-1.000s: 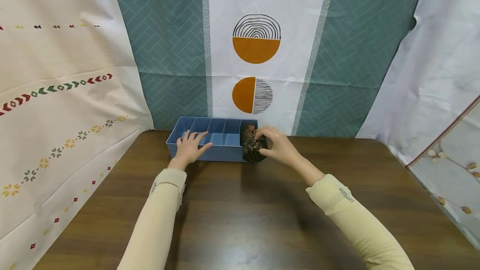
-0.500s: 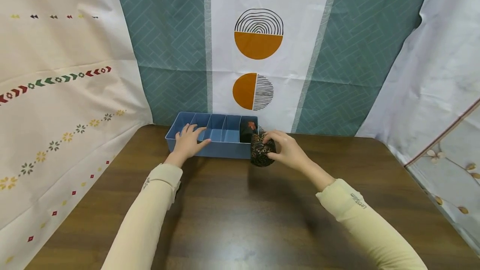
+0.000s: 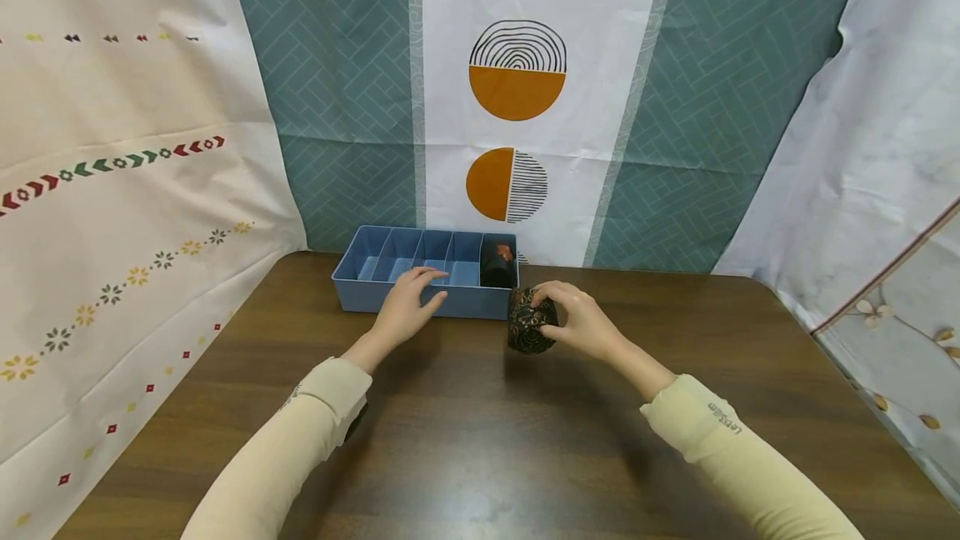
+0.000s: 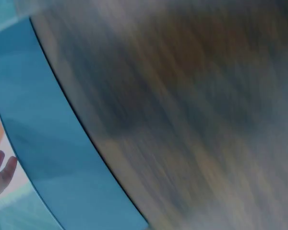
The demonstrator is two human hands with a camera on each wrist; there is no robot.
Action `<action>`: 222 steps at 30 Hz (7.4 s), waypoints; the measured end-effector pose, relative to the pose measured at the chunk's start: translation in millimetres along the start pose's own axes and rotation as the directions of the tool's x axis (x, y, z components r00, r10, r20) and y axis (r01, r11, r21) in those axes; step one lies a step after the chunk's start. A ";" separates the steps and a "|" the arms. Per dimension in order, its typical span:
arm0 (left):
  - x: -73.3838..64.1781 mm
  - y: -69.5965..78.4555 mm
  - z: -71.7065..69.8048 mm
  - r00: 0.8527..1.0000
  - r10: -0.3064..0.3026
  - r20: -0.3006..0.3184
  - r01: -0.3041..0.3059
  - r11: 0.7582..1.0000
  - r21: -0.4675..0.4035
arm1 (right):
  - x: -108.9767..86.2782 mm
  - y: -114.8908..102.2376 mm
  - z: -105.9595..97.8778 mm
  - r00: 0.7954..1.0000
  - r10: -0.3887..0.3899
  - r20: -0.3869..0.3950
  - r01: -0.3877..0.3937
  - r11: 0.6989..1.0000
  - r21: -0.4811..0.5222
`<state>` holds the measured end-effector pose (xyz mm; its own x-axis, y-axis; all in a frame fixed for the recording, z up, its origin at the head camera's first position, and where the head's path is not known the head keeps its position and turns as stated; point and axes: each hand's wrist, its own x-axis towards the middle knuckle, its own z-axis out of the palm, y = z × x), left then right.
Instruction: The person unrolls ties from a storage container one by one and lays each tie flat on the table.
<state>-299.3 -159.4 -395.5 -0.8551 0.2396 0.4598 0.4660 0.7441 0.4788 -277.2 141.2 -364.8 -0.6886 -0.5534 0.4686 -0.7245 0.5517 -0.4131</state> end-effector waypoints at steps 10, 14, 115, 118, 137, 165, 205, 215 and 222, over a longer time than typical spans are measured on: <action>-12.3 36.9 16.4 0.992 0.089 0.087 -0.076 0.987 -0.141 | -13.0 1.5 10.9 1.000 0.009 0.002 -0.009 1.000 0.005; -14.8 48.5 21.8 0.978 0.099 0.185 -0.063 0.980 -0.190 | -17.1 2.8 14.0 1.000 0.018 0.004 -0.018 1.000 0.002; -23.3 63.5 44.4 0.783 0.227 0.578 -0.420 0.880 0.222 | -37.0 18.7 12.6 0.939 -0.032 0.343 0.115 0.968 -0.223; -22.6 67.1 50.0 0.783 0.242 0.574 -0.446 0.860 0.246 | -37.6 17.8 11.7 0.940 -0.051 0.338 0.139 0.960 -0.242; -18.8 73.2 60.7 0.711 0.192 0.677 -0.415 0.892 0.183 | -38.1 19.1 7.3 0.913 -0.069 0.401 0.192 0.942 -0.274; -22.7 69.0 57.1 0.711 0.204 0.673 -0.395 0.907 0.143 | -41.5 22.0 3.5 0.894 -0.102 0.437 0.274 0.895 -0.352; -27.8 54.3 49.0 0.722 0.241 0.648 -0.397 0.912 0.104 | -51.7 29.9 -3.1 0.910 -0.122 0.395 0.295 0.861 -0.414; -29.4 50.4 44.7 0.723 0.239 0.648 -0.388 0.917 0.095 | -53.3 33.1 -5.1 0.911 -0.115 0.395 0.292 0.857 -0.424; -30.3 45.4 43.5 0.726 0.246 0.642 -0.396 0.913 0.097 | -55.2 35.2 -4.5 0.914 -0.158 0.373 0.312 0.862 -0.400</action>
<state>-262.1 -105.8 -420.3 -0.6522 0.7575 -0.0284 0.7417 0.6454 0.1826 -264.6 194.0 -401.7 -0.5264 -0.8259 0.2021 -0.8273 0.5524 0.1023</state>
